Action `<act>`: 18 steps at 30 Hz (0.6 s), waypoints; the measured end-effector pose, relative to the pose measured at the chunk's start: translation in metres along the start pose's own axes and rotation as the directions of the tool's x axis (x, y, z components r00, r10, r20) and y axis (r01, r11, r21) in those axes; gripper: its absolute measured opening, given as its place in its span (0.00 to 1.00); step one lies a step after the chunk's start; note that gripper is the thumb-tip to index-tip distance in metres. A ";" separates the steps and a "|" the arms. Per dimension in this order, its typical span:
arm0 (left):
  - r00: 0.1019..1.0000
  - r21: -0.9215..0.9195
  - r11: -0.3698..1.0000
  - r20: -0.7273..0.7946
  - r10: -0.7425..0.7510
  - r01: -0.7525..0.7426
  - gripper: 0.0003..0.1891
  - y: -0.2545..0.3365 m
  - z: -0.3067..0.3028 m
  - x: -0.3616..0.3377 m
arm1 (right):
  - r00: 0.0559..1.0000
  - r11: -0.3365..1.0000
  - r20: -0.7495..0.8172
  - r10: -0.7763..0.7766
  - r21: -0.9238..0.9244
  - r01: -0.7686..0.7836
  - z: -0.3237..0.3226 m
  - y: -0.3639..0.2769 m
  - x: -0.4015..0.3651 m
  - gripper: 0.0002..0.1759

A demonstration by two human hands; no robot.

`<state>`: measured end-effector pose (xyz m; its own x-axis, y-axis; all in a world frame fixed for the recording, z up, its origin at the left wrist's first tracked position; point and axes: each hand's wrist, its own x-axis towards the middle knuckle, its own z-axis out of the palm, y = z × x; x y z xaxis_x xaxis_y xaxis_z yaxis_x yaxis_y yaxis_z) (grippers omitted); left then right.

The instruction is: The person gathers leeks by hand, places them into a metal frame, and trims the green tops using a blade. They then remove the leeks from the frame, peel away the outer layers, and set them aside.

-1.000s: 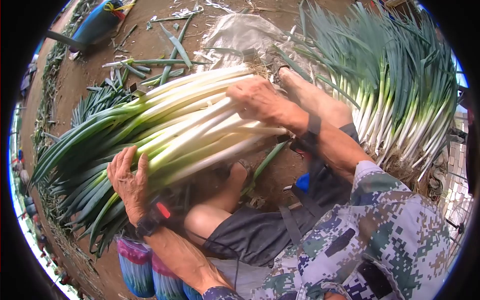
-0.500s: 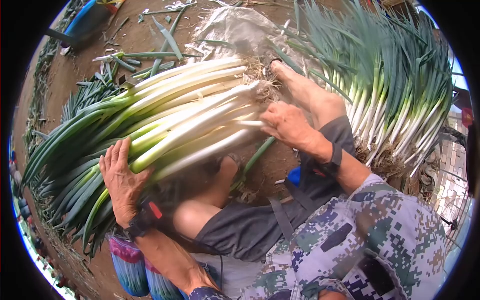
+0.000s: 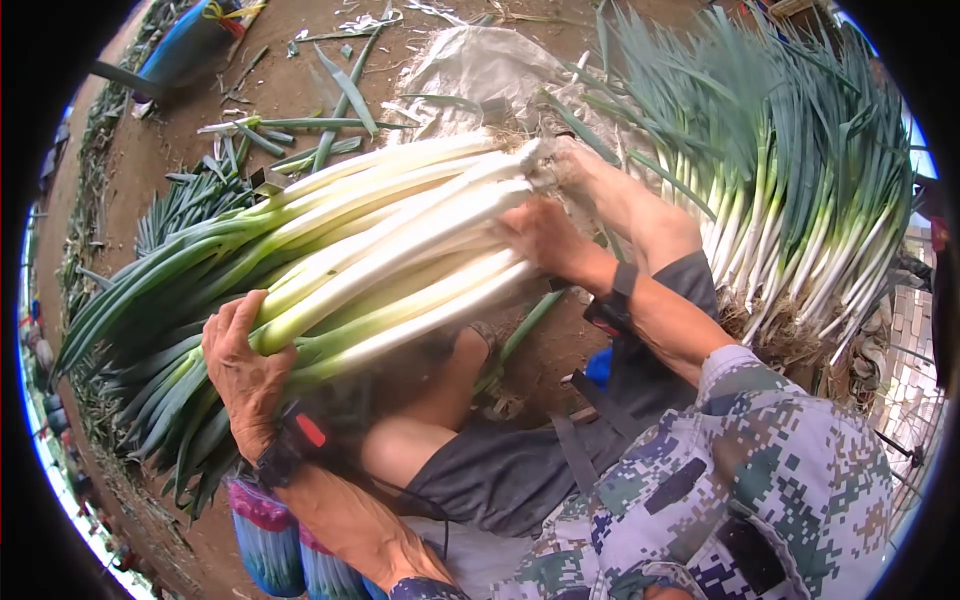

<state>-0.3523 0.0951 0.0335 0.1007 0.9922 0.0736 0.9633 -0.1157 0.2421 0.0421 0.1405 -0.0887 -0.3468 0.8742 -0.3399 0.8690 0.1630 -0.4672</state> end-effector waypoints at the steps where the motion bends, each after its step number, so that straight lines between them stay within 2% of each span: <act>1: 1.000 0.011 1.000 0.020 0.017 -0.017 0.29 -0.001 0.003 -0.002 | 0.995 0.966 0.100 0.017 -0.257 0.009 0.020 0.016 0.012 0.16; 2: 0.999 0.019 0.999 0.035 0.032 -0.032 0.29 -0.003 0.009 -0.005 | 0.985 0.969 -0.059 -0.161 -0.200 0.146 0.034 0.027 0.011 0.17; 3: 0.999 0.026 0.999 0.033 0.032 -0.033 0.29 -0.005 0.015 -0.009 | 0.920 0.943 -0.225 -0.321 -0.168 0.287 0.042 0.036 0.007 0.18; 4: 0.999 0.017 0.999 0.009 0.037 -0.038 0.29 -0.007 0.018 -0.011 | 0.800 0.890 -0.391 -0.455 -0.167 0.425 0.048 0.043 0.006 0.19; 5: 0.999 0.026 0.998 -0.009 0.049 -0.049 0.29 -0.007 0.020 -0.011 | 0.780 0.879 -0.425 -0.460 -0.091 0.469 0.059 0.049 0.006 0.22; 7: 0.998 0.032 0.998 -0.022 0.054 -0.053 0.29 -0.003 0.017 -0.014 | 0.933 0.952 -0.189 -0.306 -0.059 0.300 0.052 0.049 -0.022 0.23; 9: 0.998 0.018 0.999 -0.019 0.052 -0.051 0.30 -0.001 0.016 -0.012 | 0.867 0.870 -0.099 -0.488 -0.132 0.474 0.047 0.069 -0.054 0.21; 10: 0.998 0.021 0.998 -0.021 0.055 -0.055 0.30 -0.002 0.016 -0.013 | 0.888 0.896 -0.132 -0.440 -0.136 0.424 0.036 0.054 -0.060 0.19; 12: 0.997 0.026 0.998 -0.028 0.066 -0.065 0.31 -0.004 0.016 -0.013 | 0.919 0.938 -0.203 -0.339 -0.141 0.316 -0.027 -0.006 -0.079 0.15; 13: 0.998 0.029 0.998 -0.023 0.060 -0.059 0.31 0.002 0.015 -0.015 | 0.980 0.984 -0.140 -0.144 0.086 0.157 -0.039 -0.025 -0.092 0.10; 16: 0.994 -0.016 0.994 -0.012 0.105 -0.105 0.33 0.016 0.027 -0.024 | 0.872 0.940 -0.433 -0.227 0.137 0.313 -0.039 -0.048 -0.084 0.13; 17: 0.996 0.014 0.996 0.020 0.088 -0.088 0.34 0.017 0.029 -0.027 | 0.737 0.905 -0.595 -0.320 0.036 0.423 -0.021 -0.051 -0.062 0.17; 18: 0.997 -0.032 0.997 0.023 0.068 -0.067 0.33 0.020 0.028 -0.024 | 0.715 0.908 -0.593 -0.370 -0.067 0.414 -0.008 -0.056 -0.044 0.19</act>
<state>-0.3286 0.0698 0.0093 0.1715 0.9829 0.0671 0.9461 -0.1833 0.2670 0.0116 0.0960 -0.0410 -0.3598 0.8362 0.4138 0.6690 0.5404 -0.5104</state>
